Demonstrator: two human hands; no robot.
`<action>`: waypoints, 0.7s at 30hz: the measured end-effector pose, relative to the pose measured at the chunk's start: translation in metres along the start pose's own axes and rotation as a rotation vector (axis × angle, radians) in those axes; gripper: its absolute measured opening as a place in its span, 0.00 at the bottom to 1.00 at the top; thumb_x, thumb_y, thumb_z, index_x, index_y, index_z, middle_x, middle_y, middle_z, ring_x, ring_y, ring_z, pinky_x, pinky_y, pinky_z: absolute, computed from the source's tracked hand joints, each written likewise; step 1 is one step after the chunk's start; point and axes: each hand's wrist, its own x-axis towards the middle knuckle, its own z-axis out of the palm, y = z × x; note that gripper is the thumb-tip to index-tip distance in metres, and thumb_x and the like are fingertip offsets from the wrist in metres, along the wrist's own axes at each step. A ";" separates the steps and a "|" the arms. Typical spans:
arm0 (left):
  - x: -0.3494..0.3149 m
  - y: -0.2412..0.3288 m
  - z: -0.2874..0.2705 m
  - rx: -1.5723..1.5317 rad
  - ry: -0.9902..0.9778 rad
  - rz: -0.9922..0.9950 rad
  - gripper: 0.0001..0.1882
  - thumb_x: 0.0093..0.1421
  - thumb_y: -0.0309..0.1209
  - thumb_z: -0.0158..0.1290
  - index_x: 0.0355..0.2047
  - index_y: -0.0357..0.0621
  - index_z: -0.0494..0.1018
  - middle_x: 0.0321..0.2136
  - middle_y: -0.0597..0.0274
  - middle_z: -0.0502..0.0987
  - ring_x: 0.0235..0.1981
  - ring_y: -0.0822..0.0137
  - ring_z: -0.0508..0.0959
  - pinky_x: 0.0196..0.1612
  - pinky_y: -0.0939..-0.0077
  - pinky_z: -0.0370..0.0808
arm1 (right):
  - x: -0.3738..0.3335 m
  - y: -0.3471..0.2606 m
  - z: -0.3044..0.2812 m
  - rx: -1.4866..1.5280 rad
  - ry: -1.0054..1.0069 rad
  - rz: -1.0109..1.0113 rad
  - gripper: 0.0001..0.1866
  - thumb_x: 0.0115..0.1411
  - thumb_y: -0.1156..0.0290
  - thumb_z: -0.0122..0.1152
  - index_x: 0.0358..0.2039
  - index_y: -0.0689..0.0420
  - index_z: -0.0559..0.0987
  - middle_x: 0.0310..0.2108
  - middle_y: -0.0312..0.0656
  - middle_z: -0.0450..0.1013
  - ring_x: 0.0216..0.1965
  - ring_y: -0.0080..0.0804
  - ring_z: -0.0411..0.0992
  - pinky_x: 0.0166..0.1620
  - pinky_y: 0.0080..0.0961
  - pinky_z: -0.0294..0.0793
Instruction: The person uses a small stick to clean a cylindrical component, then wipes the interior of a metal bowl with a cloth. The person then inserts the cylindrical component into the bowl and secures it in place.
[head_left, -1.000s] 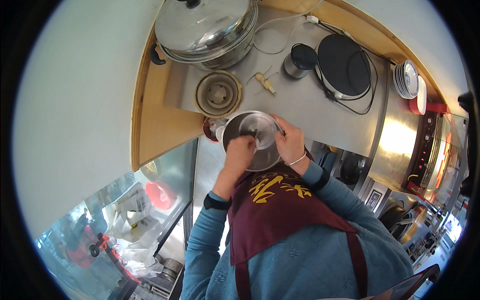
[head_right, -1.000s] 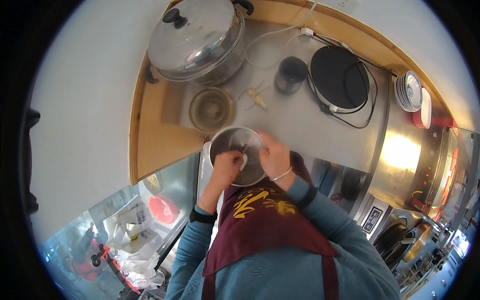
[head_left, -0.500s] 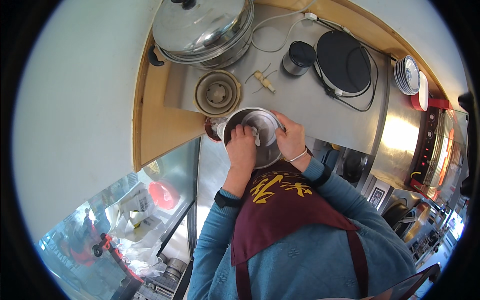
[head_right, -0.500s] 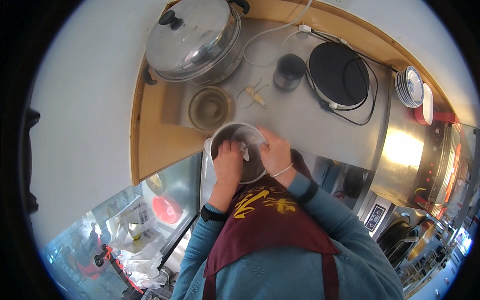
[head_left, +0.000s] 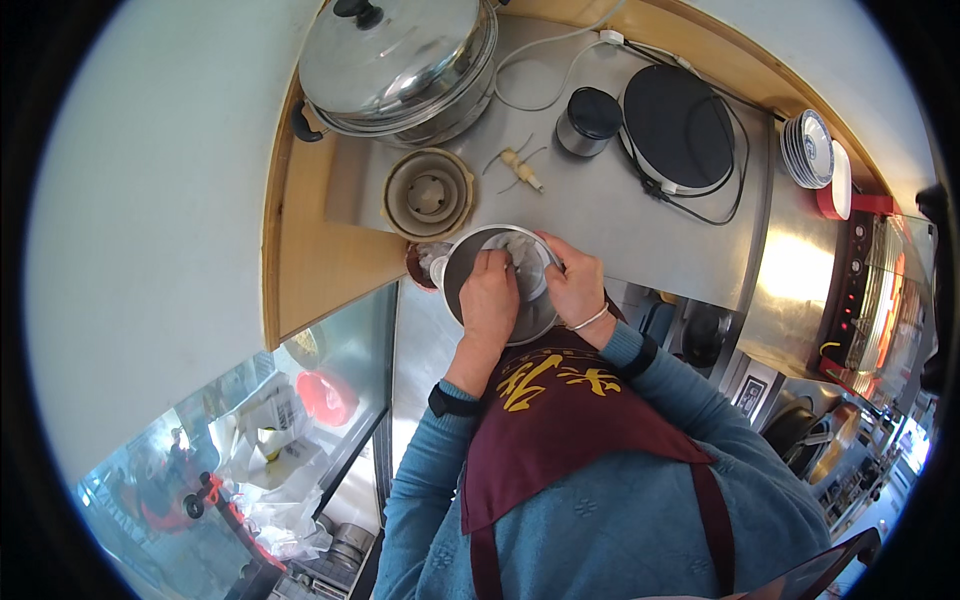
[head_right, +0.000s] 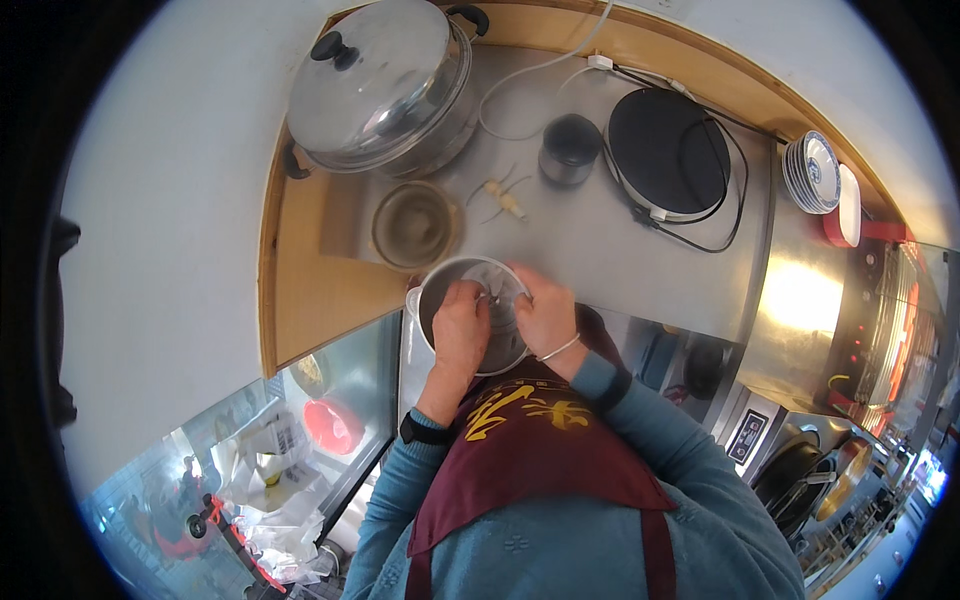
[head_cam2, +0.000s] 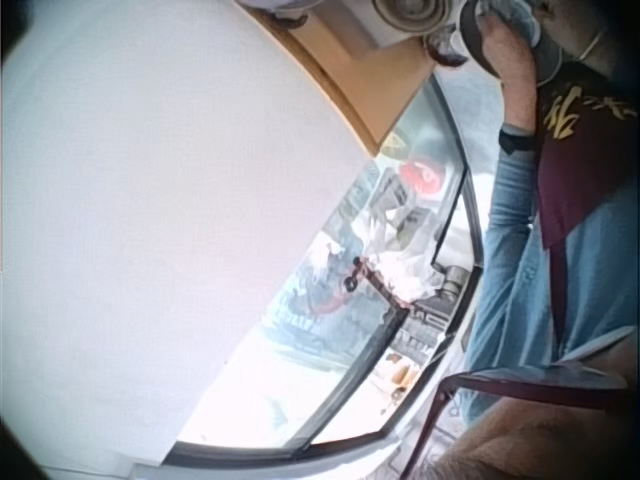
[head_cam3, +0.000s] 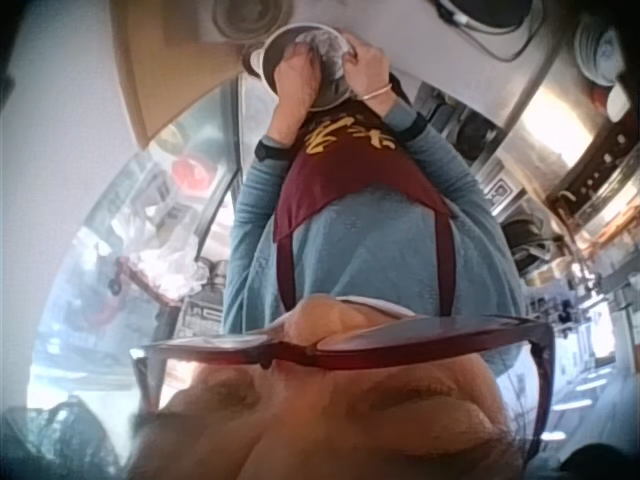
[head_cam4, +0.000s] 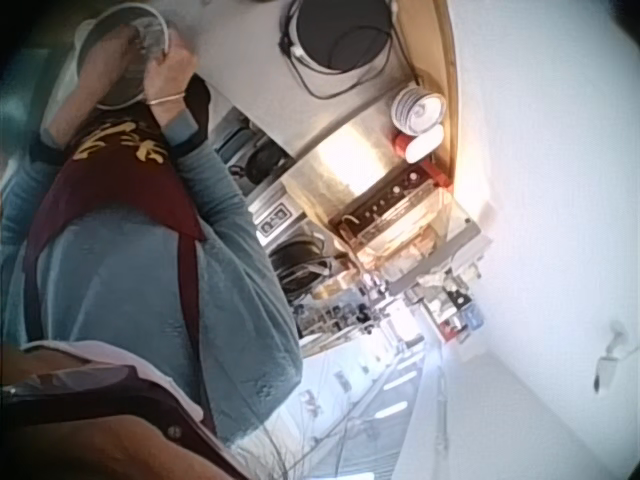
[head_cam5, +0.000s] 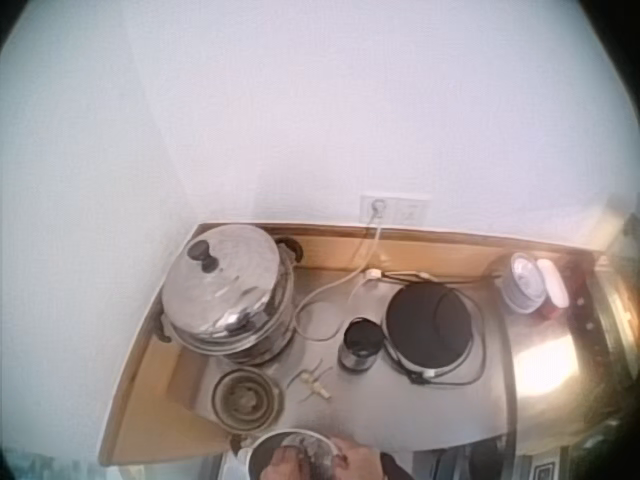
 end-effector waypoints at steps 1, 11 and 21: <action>-0.001 0.000 0.002 0.013 0.042 -0.011 0.05 0.59 0.26 0.55 0.35 0.40 0.73 0.36 0.46 0.77 0.35 0.43 0.79 0.38 0.51 0.76 | 0.000 -0.001 0.000 0.001 0.002 0.015 0.24 0.50 0.80 0.49 0.48 0.57 0.81 0.22 0.52 0.72 0.18 0.31 0.67 0.27 0.25 0.70; 0.007 0.003 0.033 0.280 -0.052 0.098 0.11 0.55 0.27 0.54 0.40 0.40 0.73 0.35 0.54 0.75 0.38 0.53 0.79 0.38 0.58 0.79 | -0.005 -0.003 -0.003 -0.013 -0.025 0.041 0.24 0.50 0.79 0.51 0.49 0.56 0.80 0.32 0.56 0.76 0.29 0.47 0.74 0.36 0.32 0.75; -0.008 -0.003 0.043 0.161 -0.221 0.475 0.10 0.52 0.26 0.54 0.36 0.40 0.74 0.37 0.52 0.75 0.42 0.51 0.76 0.45 0.57 0.75 | -0.005 -0.006 -0.009 -0.028 -0.033 0.072 0.24 0.50 0.79 0.51 0.49 0.55 0.80 0.36 0.58 0.76 0.34 0.54 0.77 0.40 0.37 0.77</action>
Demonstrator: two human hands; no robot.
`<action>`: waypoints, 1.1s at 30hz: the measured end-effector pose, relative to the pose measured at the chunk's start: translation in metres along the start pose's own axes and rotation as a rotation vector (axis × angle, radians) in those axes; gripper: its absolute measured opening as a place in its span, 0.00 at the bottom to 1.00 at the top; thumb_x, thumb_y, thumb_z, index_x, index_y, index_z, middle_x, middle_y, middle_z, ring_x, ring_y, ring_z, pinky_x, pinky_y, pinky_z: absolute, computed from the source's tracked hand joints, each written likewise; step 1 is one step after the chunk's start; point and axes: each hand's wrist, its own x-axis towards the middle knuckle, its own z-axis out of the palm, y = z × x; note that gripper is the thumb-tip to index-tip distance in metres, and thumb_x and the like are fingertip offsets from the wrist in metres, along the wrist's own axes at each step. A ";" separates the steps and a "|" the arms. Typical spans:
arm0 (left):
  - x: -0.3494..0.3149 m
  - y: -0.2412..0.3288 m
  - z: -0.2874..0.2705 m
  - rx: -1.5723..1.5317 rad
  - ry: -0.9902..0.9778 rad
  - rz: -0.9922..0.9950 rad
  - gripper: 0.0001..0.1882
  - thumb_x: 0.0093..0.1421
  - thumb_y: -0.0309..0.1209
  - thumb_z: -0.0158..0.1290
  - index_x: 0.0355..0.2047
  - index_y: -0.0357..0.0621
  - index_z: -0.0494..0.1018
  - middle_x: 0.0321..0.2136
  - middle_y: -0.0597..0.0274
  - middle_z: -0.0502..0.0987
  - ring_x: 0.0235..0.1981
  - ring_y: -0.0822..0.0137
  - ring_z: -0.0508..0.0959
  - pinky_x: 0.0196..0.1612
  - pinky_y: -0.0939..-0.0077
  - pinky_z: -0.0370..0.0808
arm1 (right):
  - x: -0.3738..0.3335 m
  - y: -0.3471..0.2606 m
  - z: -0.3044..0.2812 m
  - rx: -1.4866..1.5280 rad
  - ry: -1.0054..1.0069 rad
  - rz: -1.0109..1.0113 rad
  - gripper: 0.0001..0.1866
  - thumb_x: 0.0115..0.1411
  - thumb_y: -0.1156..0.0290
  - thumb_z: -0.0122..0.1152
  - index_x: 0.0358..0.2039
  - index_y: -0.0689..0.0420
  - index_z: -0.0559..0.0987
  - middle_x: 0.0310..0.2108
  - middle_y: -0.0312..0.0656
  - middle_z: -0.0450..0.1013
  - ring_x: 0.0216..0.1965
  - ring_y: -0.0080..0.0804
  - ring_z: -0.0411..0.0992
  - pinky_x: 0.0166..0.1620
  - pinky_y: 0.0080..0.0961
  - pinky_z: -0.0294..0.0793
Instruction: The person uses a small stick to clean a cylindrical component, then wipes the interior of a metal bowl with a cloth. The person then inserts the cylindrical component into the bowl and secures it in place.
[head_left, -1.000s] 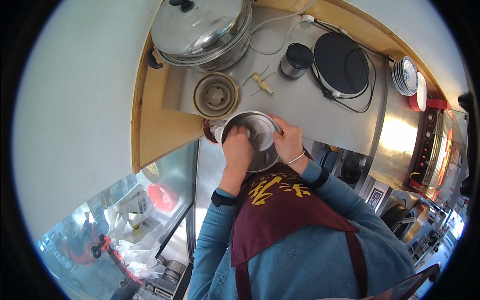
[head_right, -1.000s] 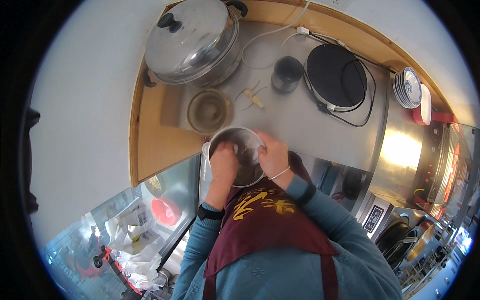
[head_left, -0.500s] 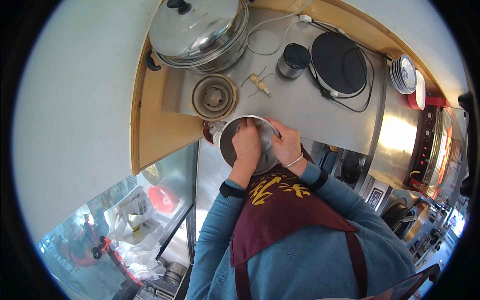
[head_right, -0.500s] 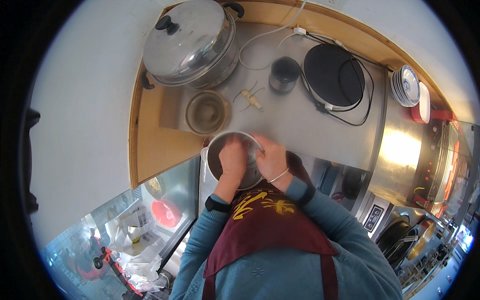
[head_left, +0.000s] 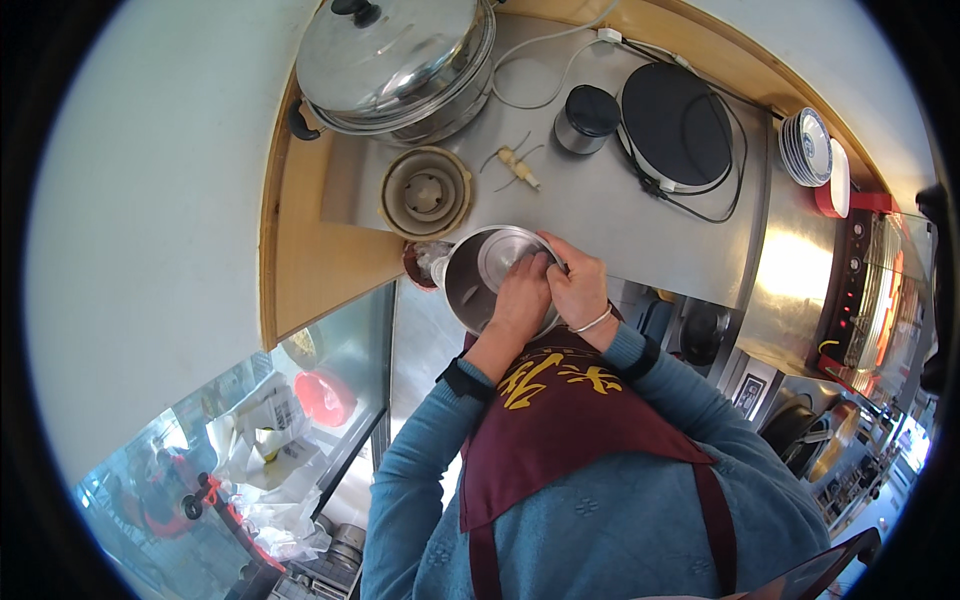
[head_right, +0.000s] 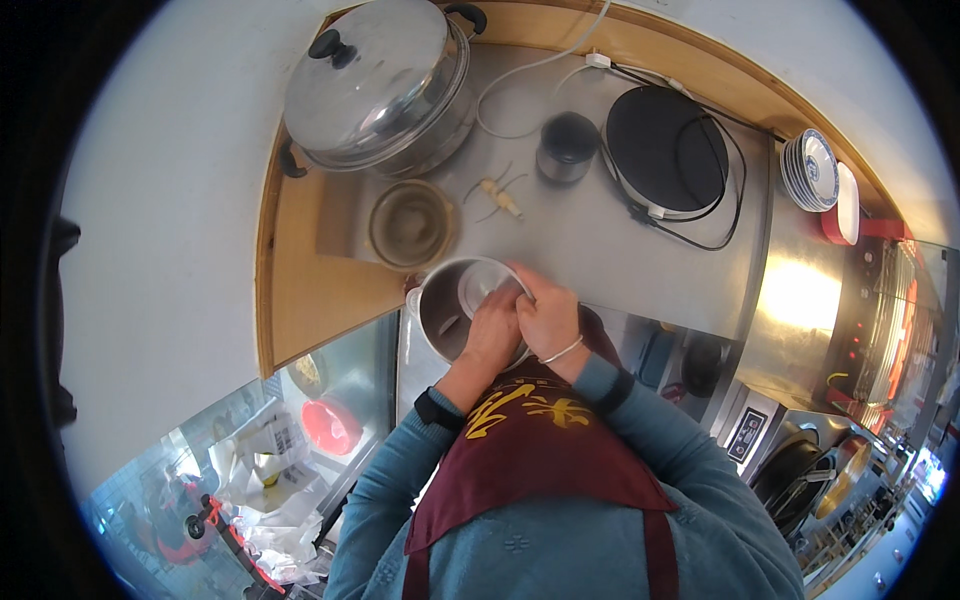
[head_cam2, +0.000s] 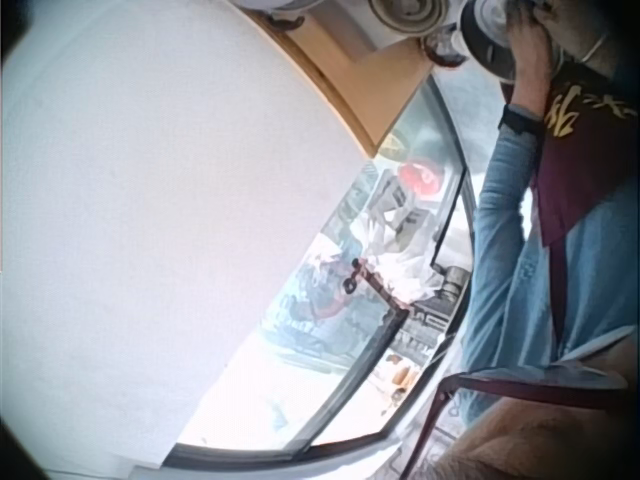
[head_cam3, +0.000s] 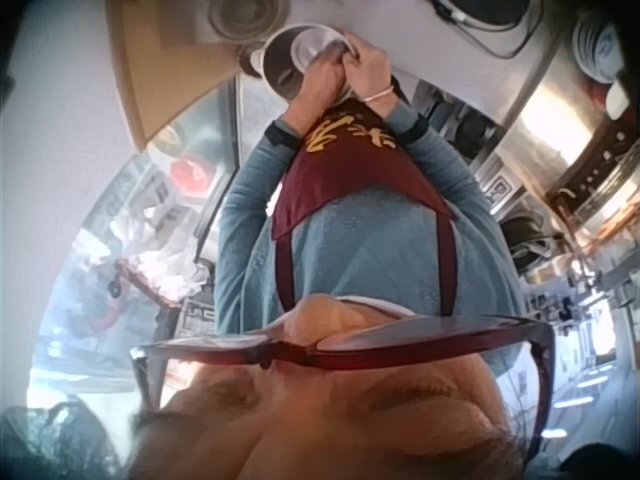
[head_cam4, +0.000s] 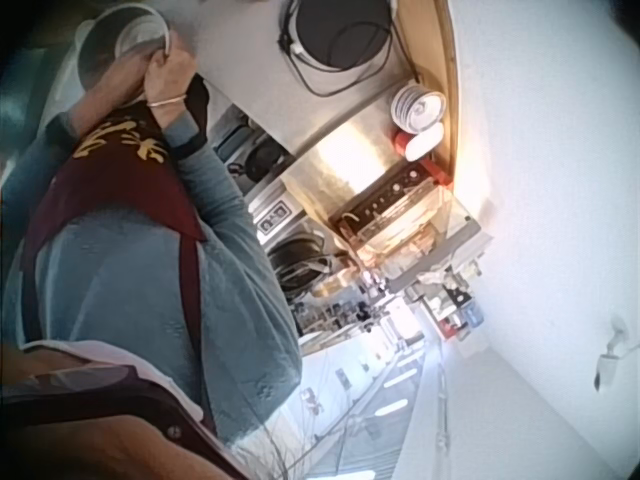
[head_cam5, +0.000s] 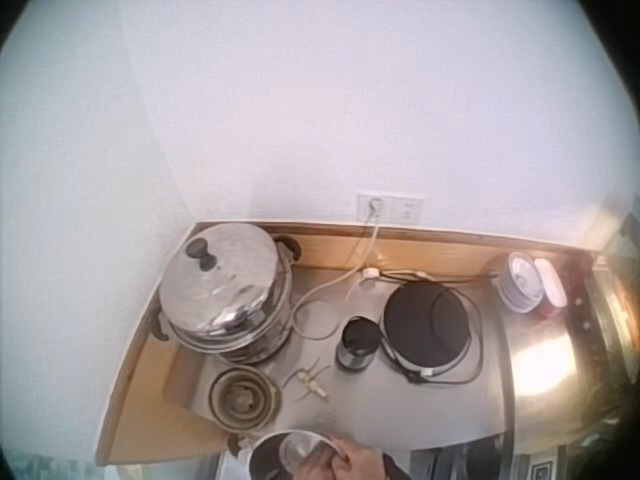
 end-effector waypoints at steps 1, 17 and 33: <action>0.005 -0.001 0.002 -0.011 0.033 -0.036 0.09 0.52 0.26 0.54 0.35 0.40 0.75 0.37 0.51 0.76 0.41 0.51 0.77 0.44 0.57 0.75 | 0.001 -0.002 0.000 0.013 0.000 0.002 0.24 0.50 0.79 0.51 0.49 0.55 0.80 0.36 0.58 0.76 0.34 0.54 0.77 0.40 0.37 0.77; -0.004 -0.032 -0.002 0.055 0.062 -0.717 0.07 0.58 0.27 0.52 0.36 0.39 0.73 0.31 0.45 0.79 0.33 0.41 0.81 0.36 0.50 0.78 | 0.007 -0.003 0.004 0.042 0.081 -0.070 0.25 0.51 0.81 0.50 0.50 0.56 0.80 0.35 0.58 0.76 0.27 0.49 0.75 0.36 0.32 0.76; 0.002 0.016 0.005 -0.312 -0.201 -0.349 0.09 0.56 0.23 0.53 0.35 0.38 0.81 0.37 0.44 0.79 0.37 0.44 0.81 0.40 0.55 0.78 | -0.006 0.014 -0.011 0.076 0.131 0.077 0.26 0.50 0.84 0.49 0.50 0.59 0.81 0.23 0.41 0.75 0.21 0.16 0.64 0.27 0.18 0.67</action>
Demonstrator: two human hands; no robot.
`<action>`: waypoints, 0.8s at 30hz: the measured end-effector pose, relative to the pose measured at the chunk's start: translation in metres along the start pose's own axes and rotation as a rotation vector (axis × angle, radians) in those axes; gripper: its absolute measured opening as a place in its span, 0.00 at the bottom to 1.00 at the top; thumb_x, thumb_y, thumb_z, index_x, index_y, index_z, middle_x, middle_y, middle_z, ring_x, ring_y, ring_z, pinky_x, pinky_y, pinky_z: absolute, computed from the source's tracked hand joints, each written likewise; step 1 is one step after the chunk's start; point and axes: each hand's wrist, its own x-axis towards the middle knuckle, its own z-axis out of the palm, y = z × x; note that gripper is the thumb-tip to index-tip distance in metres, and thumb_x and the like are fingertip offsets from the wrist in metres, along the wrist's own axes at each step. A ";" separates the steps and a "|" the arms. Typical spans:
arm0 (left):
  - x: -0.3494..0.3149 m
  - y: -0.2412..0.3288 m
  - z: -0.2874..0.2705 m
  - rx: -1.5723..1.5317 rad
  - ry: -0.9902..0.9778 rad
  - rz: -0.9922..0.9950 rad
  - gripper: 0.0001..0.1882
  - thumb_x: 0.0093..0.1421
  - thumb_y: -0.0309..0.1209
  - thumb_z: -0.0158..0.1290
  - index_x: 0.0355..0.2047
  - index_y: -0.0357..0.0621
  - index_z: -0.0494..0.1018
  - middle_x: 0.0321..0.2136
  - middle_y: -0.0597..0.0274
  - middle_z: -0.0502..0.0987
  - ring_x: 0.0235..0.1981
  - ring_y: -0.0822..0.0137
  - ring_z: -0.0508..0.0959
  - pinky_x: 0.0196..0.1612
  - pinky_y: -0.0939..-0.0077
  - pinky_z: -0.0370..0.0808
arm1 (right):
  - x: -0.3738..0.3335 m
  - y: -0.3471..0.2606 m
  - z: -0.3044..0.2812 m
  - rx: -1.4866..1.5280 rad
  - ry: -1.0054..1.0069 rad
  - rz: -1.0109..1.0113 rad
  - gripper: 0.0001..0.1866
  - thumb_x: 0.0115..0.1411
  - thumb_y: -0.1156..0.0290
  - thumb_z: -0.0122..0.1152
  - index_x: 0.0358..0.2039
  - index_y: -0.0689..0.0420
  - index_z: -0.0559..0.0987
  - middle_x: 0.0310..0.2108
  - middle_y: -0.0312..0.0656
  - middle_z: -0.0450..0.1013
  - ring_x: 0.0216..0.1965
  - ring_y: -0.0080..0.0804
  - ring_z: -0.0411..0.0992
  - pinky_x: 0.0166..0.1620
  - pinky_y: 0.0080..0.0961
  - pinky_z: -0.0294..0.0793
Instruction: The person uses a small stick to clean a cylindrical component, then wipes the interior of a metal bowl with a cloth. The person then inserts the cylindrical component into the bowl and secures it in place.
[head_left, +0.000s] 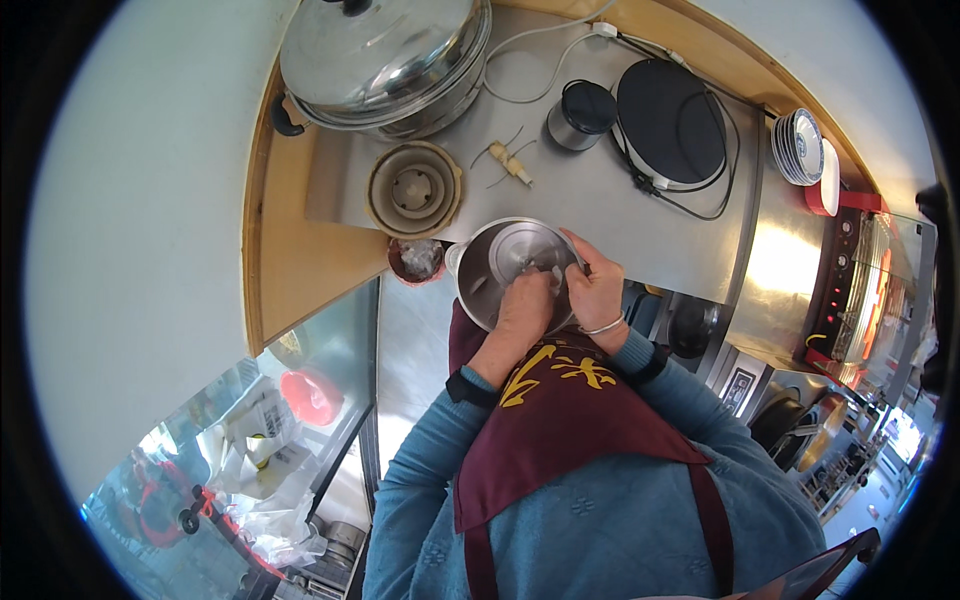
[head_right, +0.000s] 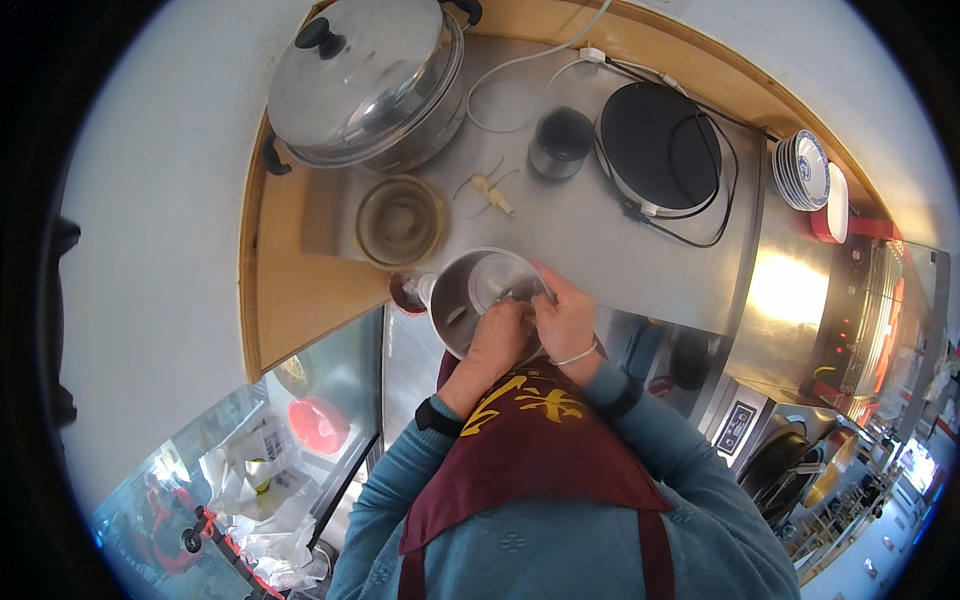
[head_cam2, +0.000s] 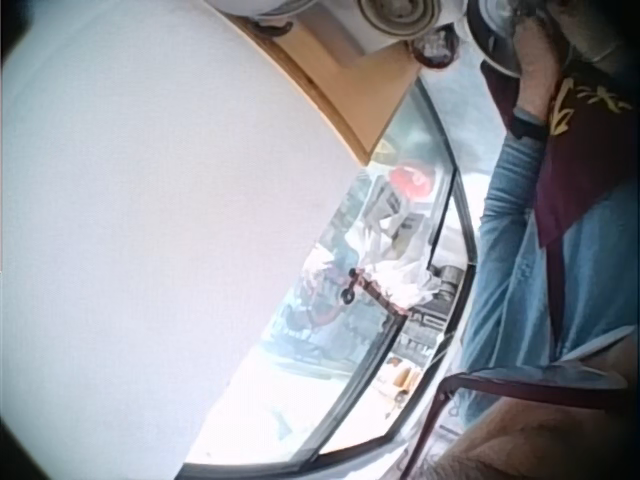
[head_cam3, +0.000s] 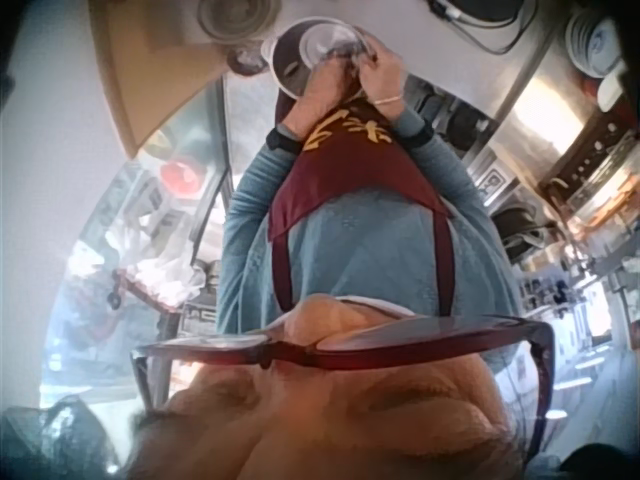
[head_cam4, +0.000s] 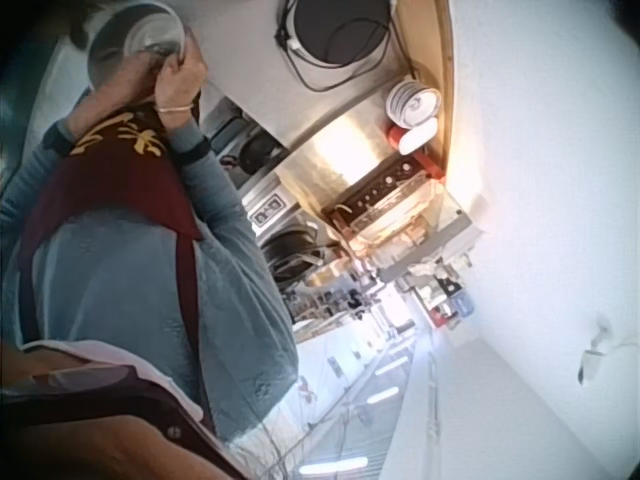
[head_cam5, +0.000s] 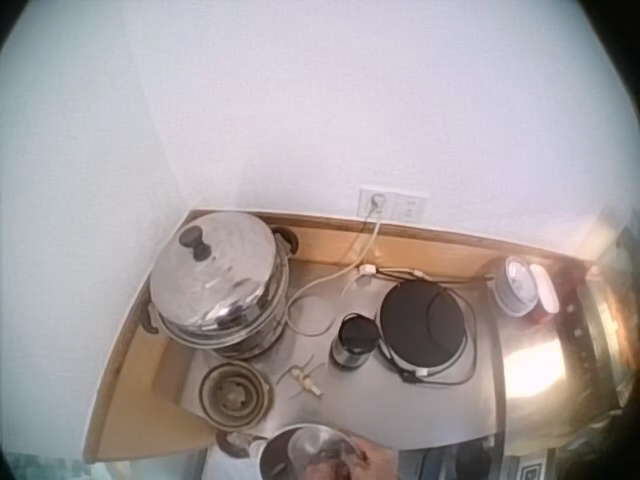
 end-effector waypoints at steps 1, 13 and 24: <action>-0.002 -0.004 -0.003 0.084 -0.054 0.005 0.08 0.56 0.24 0.53 0.34 0.39 0.81 0.37 0.44 0.79 0.37 0.45 0.81 0.39 0.55 0.79 | -0.001 -0.001 -0.002 0.006 -0.009 0.015 0.26 0.50 0.84 0.49 0.51 0.59 0.81 0.22 0.41 0.74 0.20 0.16 0.62 0.26 0.18 0.67; -0.001 -0.050 -0.004 0.599 0.113 0.011 0.08 0.55 0.29 0.53 0.33 0.41 0.79 0.35 0.52 0.79 0.41 0.53 0.78 0.41 0.65 0.78 | 0.000 -0.003 -0.001 -0.148 -0.165 0.084 0.25 0.50 0.84 0.47 0.50 0.62 0.80 0.35 0.49 0.81 0.32 0.22 0.75 0.39 0.19 0.74; -0.050 -0.052 -0.067 -0.969 -0.212 0.042 0.10 0.58 0.24 0.56 0.42 0.38 0.77 0.36 0.58 0.80 0.38 0.67 0.80 0.42 0.74 0.76 | -0.002 0.002 0.003 -0.233 0.012 -0.020 0.26 0.51 0.85 0.47 0.52 0.64 0.79 0.39 0.44 0.81 0.39 0.23 0.76 0.46 0.21 0.74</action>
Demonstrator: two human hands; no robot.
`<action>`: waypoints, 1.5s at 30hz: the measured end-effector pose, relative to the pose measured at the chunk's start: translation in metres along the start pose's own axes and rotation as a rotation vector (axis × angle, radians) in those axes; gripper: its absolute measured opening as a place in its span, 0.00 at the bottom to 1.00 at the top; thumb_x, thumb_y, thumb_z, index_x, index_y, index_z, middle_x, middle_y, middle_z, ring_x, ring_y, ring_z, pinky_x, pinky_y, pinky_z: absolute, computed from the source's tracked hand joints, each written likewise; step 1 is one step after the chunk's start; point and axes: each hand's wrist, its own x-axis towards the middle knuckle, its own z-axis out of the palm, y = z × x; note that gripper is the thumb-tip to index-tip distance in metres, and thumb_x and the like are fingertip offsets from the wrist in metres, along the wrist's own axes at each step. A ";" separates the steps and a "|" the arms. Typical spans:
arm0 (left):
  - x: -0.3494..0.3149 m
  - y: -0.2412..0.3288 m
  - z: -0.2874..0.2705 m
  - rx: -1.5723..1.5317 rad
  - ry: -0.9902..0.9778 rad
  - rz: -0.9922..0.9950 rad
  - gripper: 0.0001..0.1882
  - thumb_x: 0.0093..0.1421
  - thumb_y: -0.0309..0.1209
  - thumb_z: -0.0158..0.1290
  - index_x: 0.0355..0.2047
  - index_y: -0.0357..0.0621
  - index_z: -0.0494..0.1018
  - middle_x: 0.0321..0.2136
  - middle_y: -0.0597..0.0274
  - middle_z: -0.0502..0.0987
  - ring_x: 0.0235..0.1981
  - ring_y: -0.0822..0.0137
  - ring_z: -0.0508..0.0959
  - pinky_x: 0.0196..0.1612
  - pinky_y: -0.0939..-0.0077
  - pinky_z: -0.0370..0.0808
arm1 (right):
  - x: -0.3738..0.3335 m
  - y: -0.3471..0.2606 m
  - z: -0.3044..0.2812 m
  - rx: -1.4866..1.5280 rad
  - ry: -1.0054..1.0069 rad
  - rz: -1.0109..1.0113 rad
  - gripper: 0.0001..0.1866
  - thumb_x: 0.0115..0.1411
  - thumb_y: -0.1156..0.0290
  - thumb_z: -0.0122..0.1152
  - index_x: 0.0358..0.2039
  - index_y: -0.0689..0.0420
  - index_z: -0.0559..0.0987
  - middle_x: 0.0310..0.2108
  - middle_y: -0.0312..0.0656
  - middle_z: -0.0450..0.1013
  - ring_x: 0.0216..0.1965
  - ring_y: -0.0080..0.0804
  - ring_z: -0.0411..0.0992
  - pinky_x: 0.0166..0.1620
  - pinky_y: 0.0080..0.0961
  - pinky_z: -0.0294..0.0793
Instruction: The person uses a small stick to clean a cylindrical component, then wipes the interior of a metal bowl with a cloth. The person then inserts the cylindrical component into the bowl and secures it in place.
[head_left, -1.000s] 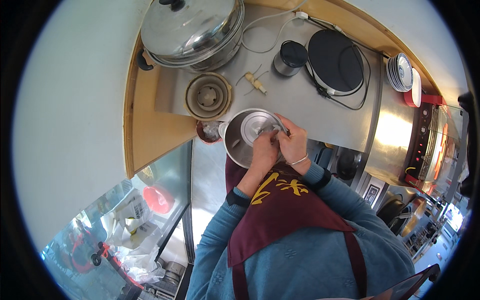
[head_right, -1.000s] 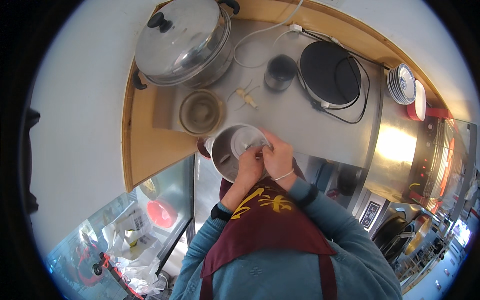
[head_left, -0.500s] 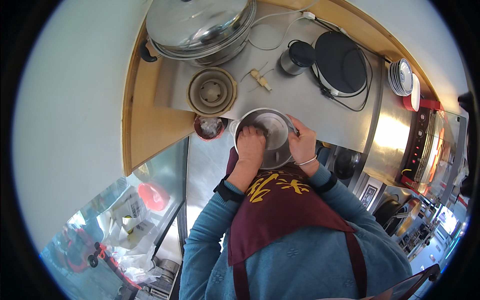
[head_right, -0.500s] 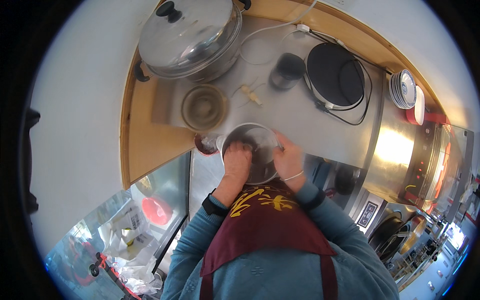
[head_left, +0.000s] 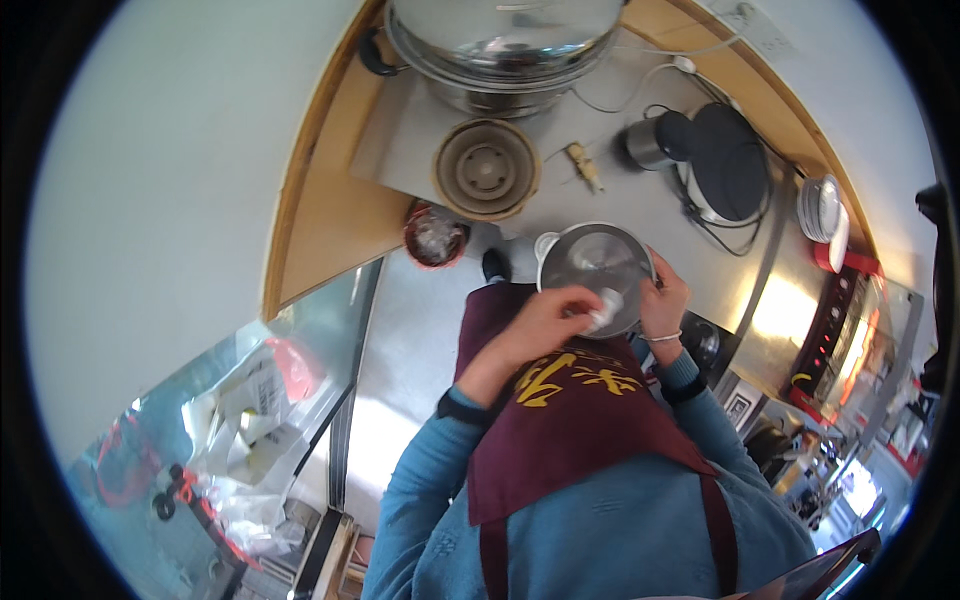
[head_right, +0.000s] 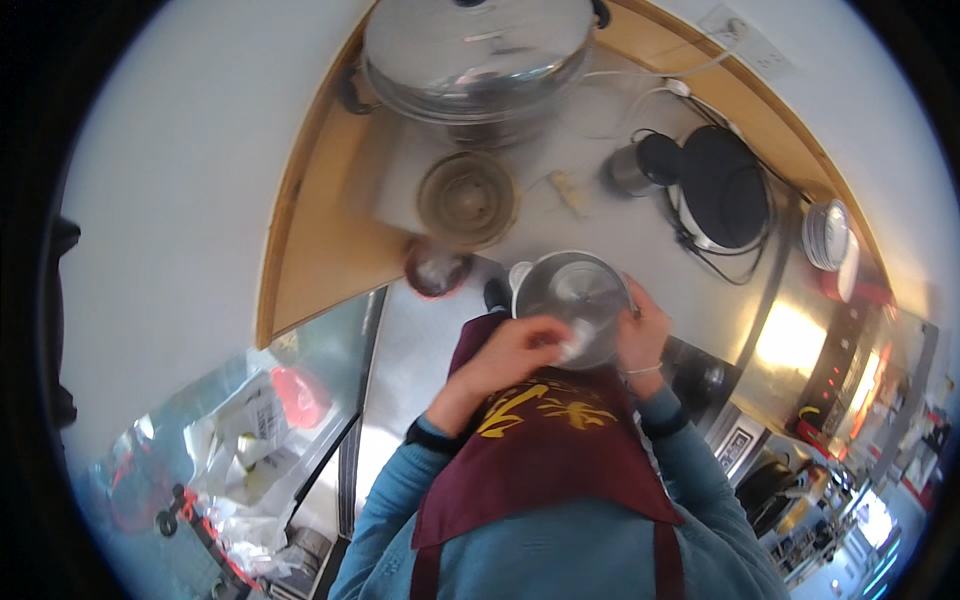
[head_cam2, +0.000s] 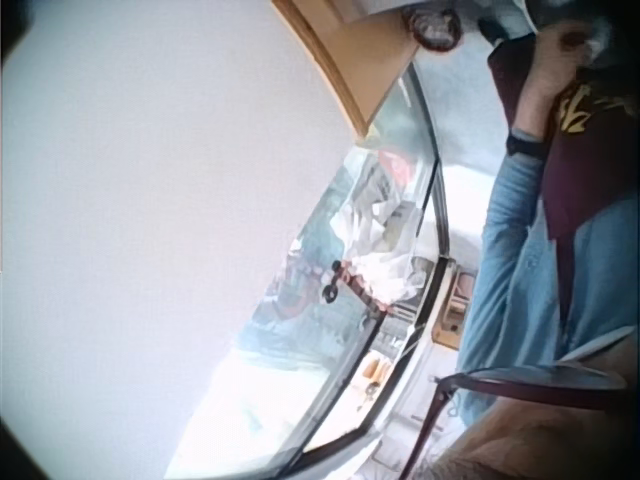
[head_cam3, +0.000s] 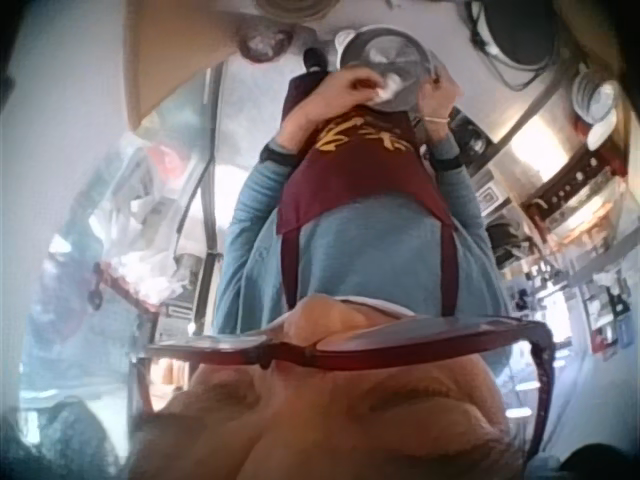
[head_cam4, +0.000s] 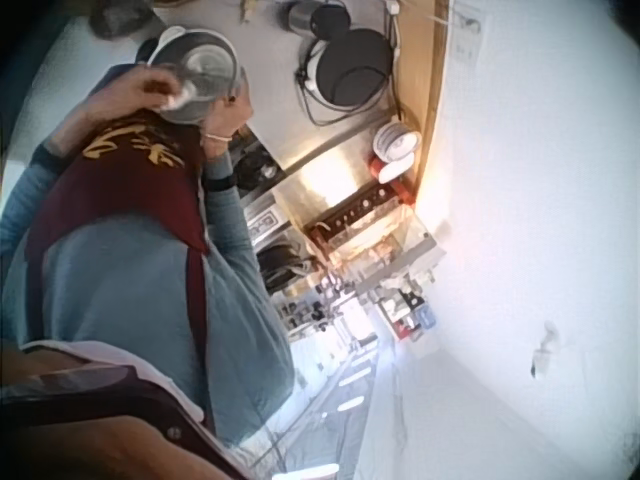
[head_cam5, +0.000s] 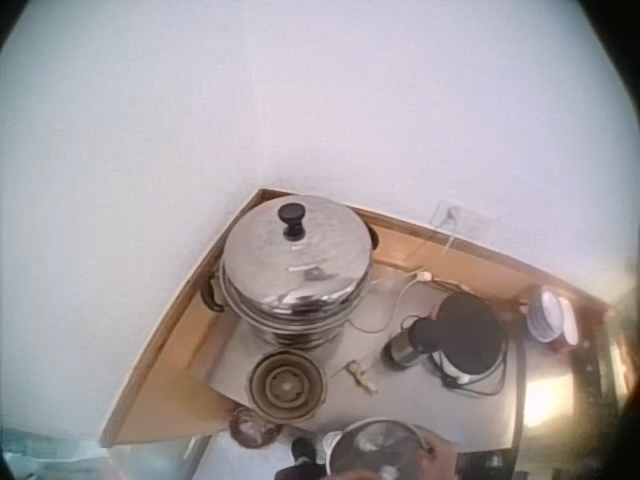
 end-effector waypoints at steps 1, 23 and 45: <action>-0.007 0.000 -0.010 -0.197 0.029 -0.013 0.11 0.59 0.23 0.56 0.43 0.39 0.77 0.36 0.62 0.80 0.37 0.69 0.79 0.42 0.76 0.76 | -0.001 0.001 -0.004 -0.043 0.007 0.023 0.26 0.51 0.85 0.47 0.52 0.64 0.78 0.39 0.43 0.81 0.40 0.24 0.76 0.47 0.21 0.74; 0.011 -0.043 0.001 1.037 0.319 -0.024 0.09 0.55 0.23 0.52 0.36 0.36 0.76 0.38 0.39 0.77 0.36 0.41 0.80 0.39 0.52 0.78 | -0.087 -0.045 0.055 0.090 -0.035 0.016 0.27 0.48 0.83 0.53 0.51 0.56 0.81 0.17 0.41 0.64 0.17 0.15 0.57 0.22 0.18 0.61; -0.079 -0.086 0.120 1.421 0.099 0.330 0.13 0.62 0.28 0.51 0.45 0.37 0.76 0.45 0.38 0.77 0.41 0.42 0.79 0.40 0.54 0.79 | -0.233 0.048 -0.023 0.121 0.148 -0.124 0.26 0.51 0.75 0.56 0.54 0.53 0.77 0.39 0.56 0.78 0.36 0.56 0.77 0.41 0.46 0.78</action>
